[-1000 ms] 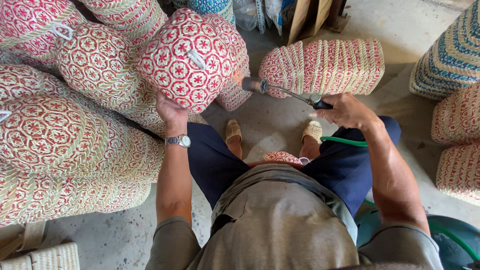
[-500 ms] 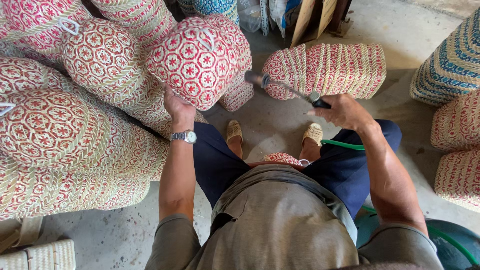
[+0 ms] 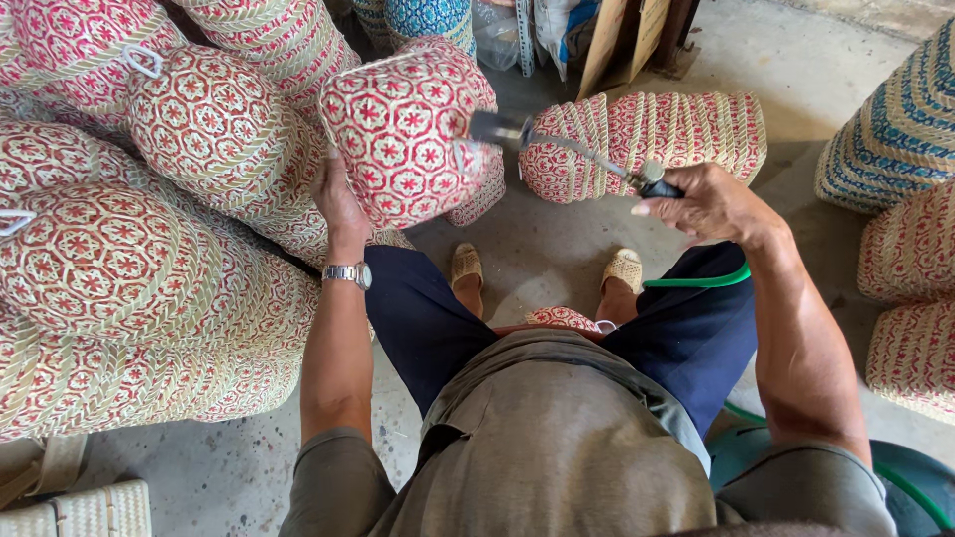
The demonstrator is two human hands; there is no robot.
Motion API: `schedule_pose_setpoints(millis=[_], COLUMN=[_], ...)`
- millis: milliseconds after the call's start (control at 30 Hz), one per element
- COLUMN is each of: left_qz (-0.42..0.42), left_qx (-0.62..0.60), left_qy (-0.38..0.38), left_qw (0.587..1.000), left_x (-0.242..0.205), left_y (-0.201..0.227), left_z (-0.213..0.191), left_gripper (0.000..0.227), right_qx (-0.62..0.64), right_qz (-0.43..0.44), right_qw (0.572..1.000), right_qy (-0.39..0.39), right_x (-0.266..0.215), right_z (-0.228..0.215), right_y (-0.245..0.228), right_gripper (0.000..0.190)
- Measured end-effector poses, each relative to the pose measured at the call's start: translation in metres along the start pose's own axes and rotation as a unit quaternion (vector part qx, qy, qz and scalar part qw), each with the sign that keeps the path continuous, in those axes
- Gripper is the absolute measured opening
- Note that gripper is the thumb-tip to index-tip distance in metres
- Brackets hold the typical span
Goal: The person sits on the floor and uses a blowtorch to apply heat to the surface of woven baskets. They rotate each basket to treat different sides and then place it back in a stack.
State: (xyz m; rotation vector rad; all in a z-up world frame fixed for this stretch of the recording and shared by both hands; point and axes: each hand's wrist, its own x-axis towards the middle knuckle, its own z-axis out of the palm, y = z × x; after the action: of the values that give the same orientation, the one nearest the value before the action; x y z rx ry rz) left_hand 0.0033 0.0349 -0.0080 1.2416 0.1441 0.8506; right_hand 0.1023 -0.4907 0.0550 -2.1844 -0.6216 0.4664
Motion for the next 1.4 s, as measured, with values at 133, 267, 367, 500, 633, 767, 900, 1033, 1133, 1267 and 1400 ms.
schedule_pose_setpoints(millis=[133, 267, 367, 500, 633, 767, 900, 1033, 1133, 1267, 1400], left_qz=[0.046, 0.050, 0.006, 0.019, 0.066, 0.076, 0.045, -0.041, -0.126, -0.209, -0.186], left_qx=[0.071, 0.135, 0.142, 0.185, 0.241, 0.233, 0.179, 0.049, -0.108, -0.246, -0.393], left_qy=[0.028, 0.022, -0.017, -0.070, -0.088, -0.093, -0.070, -0.007, 0.041, 0.120, 0.061], left_qw=[0.996, 0.989, 0.990, 0.980, 0.964, 0.965, 0.980, 0.998, 0.985, 0.939, 0.898], left_x=[-0.001, -0.011, -0.024, -0.033, -0.033, -0.038, -0.037, -0.037, -0.034, -0.025, -0.018], left_y=[0.001, 0.013, 0.019, 0.012, -0.001, -0.011, -0.021, -0.036, -0.038, -0.043, -0.044], left_z=[0.006, 0.025, 0.041, 0.055, 0.059, 0.052, 0.046, 0.047, 0.053, 0.054, 0.038], left_gripper=[0.033, 0.033, 0.034, 0.039, 0.041, 0.039, 0.034, 0.033, 0.031, 0.039, 0.043], right_qx=[-0.041, -0.084, -0.114, -0.091, -0.102, -0.128, -0.161, -0.081, -0.105, -0.109, -0.113], right_qz=[0.034, 0.026, -0.109, -0.050, -0.060, -0.018, -0.088, -0.141, -0.129, -0.137, -0.150], right_qw=[0.998, 0.996, 0.987, 0.993, 0.992, 0.990, 0.978, 0.985, 0.984, 0.984, 0.982], right_qy=[-0.017, 0.022, 0.041, 0.062, 0.046, 0.060, 0.095, 0.054, 0.062, 0.043, 0.011], right_x=[-0.008, -0.005, 0.001, 0.016, 0.024, 0.028, 0.019, -0.001, -0.006, -0.016, -0.019], right_z=[-0.001, 0.002, 0.002, 0.004, 0.002, 0.000, 0.004, 0.020, 0.026, 0.034, 0.042], right_y=[-0.006, -0.012, -0.019, -0.035, -0.044, -0.043, -0.042, -0.040, -0.045, -0.041, -0.025], right_gripper=[0.034, 0.037, 0.036, 0.031, 0.033, 0.040, 0.043, 0.038, 0.040, 0.041, 0.041])
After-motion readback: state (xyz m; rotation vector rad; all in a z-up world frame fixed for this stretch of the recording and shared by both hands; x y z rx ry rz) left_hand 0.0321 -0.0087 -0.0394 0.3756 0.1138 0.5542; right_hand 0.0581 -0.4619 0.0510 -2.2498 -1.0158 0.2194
